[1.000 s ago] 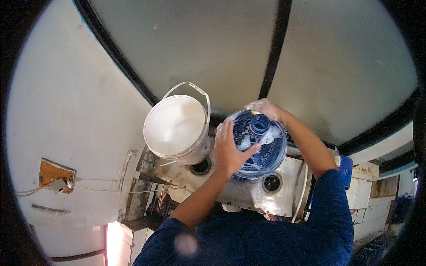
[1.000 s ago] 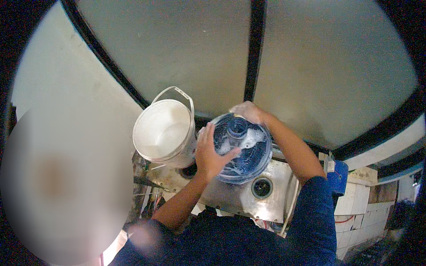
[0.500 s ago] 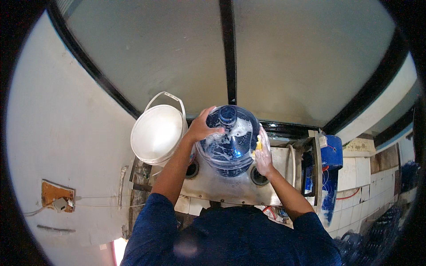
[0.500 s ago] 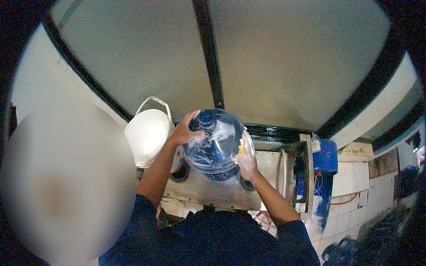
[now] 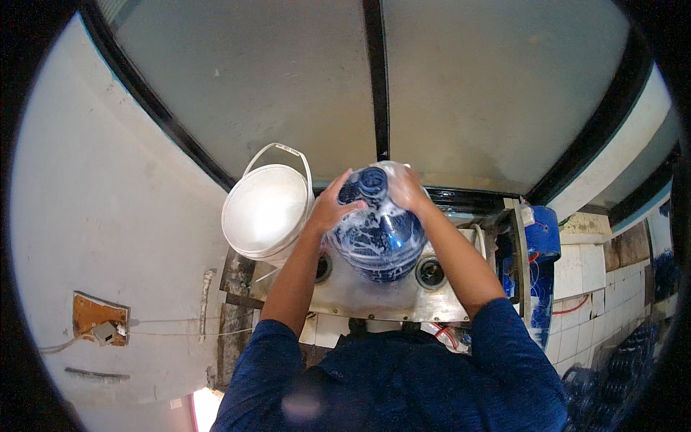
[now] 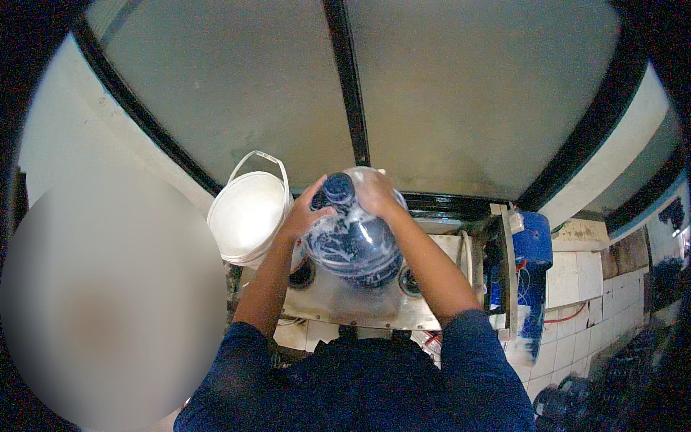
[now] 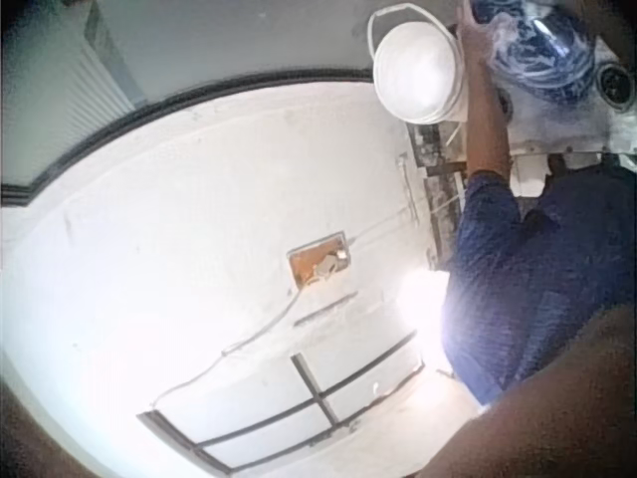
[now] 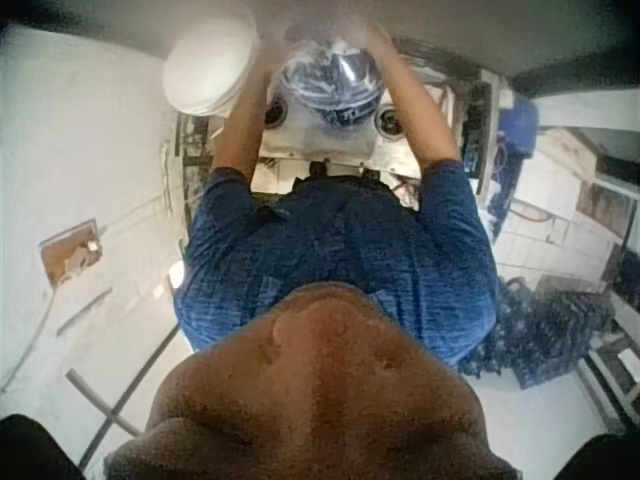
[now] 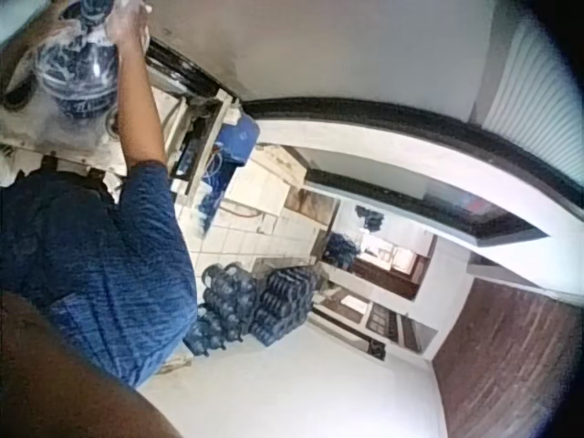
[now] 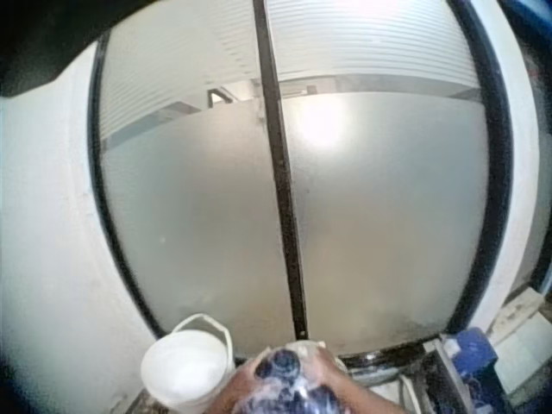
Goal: The person fills a large blue water dispenser with water from a hose. They then use a sponge to scrub the exterior of the dispenser with soapy water, covering the entire surface area.
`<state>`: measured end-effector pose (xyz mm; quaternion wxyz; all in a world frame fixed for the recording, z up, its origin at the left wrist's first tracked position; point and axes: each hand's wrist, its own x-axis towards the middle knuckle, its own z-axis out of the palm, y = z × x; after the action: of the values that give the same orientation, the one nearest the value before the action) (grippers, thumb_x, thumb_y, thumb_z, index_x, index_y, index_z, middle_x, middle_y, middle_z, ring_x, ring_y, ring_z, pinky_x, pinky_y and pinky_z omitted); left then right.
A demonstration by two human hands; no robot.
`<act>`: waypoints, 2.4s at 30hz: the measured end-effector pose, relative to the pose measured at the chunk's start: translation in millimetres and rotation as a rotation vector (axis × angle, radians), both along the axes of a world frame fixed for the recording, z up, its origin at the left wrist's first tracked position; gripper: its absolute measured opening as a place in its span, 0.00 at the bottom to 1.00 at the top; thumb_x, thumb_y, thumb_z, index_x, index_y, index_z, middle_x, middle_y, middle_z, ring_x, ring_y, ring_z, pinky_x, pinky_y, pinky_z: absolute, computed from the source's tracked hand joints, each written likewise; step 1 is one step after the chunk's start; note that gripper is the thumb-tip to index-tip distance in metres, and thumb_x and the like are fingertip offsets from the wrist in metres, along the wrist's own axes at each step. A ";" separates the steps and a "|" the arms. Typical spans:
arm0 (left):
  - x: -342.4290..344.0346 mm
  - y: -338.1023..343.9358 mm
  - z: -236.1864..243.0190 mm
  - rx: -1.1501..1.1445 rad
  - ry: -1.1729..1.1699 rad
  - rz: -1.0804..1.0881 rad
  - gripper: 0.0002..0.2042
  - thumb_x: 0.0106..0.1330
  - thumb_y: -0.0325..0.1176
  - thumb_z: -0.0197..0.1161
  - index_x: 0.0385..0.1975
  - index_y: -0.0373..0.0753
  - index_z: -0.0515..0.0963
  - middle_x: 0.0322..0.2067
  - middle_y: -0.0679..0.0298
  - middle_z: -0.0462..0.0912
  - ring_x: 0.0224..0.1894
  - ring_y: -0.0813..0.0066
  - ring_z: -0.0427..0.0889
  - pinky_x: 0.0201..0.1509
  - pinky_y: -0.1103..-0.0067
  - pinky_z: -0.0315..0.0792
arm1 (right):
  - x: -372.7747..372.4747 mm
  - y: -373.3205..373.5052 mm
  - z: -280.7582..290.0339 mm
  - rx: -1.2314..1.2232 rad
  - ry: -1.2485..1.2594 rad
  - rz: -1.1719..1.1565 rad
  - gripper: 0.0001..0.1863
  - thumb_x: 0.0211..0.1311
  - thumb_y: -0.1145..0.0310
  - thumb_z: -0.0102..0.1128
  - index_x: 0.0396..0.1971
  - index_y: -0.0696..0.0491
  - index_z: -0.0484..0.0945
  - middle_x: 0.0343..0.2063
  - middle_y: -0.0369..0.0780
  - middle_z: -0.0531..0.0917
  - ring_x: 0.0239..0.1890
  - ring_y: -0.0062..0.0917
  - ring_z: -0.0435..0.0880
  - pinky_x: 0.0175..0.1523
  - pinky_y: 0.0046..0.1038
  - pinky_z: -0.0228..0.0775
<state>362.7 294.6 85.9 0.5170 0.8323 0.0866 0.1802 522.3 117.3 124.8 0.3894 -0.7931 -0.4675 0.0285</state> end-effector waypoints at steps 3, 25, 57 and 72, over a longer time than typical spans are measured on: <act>1.5 -8.2 -4.1 -0.101 0.172 -0.012 0.43 0.61 0.55 0.73 0.70 0.34 0.66 0.65 0.43 0.73 0.70 0.53 0.70 0.73 0.67 0.62 | -31.0 -62.8 9.2 0.085 -0.199 -0.001 0.20 0.68 0.69 0.49 0.57 0.53 0.80 0.58 0.49 0.81 0.63 0.45 0.76 0.71 0.42 0.63; 53.2 -112.1 91.6 -0.287 -0.209 -0.532 0.16 0.46 0.22 0.75 0.36 0.38 0.81 0.34 0.66 0.85 0.41 0.78 0.83 0.50 0.79 0.75 | 13.3 -153.7 -39.1 0.034 0.159 -0.253 0.26 0.76 0.57 0.44 0.61 0.62 0.73 0.61 0.57 0.76 0.64 0.50 0.74 0.70 0.43 0.64; -10.2 -55.4 -177.8 -1.540 -0.479 0.517 0.26 0.71 0.51 0.61 0.58 0.34 0.73 0.52 0.54 0.81 0.56 0.59 0.80 0.66 0.63 0.71 | -43.3 -66.5 -88.3 -0.032 -0.280 -0.238 0.22 0.71 0.60 0.54 0.57 0.60 0.75 0.59 0.53 0.77 0.65 0.49 0.72 0.74 0.50 0.55; 55.0 -77.6 -105.0 0.315 0.278 0.626 0.27 0.77 0.50 0.48 0.66 0.37 0.71 0.68 0.54 0.72 0.71 0.52 0.67 0.73 0.61 0.62 | -41.7 -66.6 -128.2 -0.059 -0.541 -0.128 0.09 0.67 0.64 0.59 0.27 0.51 0.75 0.27 0.44 0.79 0.33 0.44 0.81 0.41 0.49 0.73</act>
<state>417.6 217.0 -19.1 0.2859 0.8514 0.3774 0.2258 480.7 50.7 -3.4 0.2282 -0.8107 -0.5024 -0.1955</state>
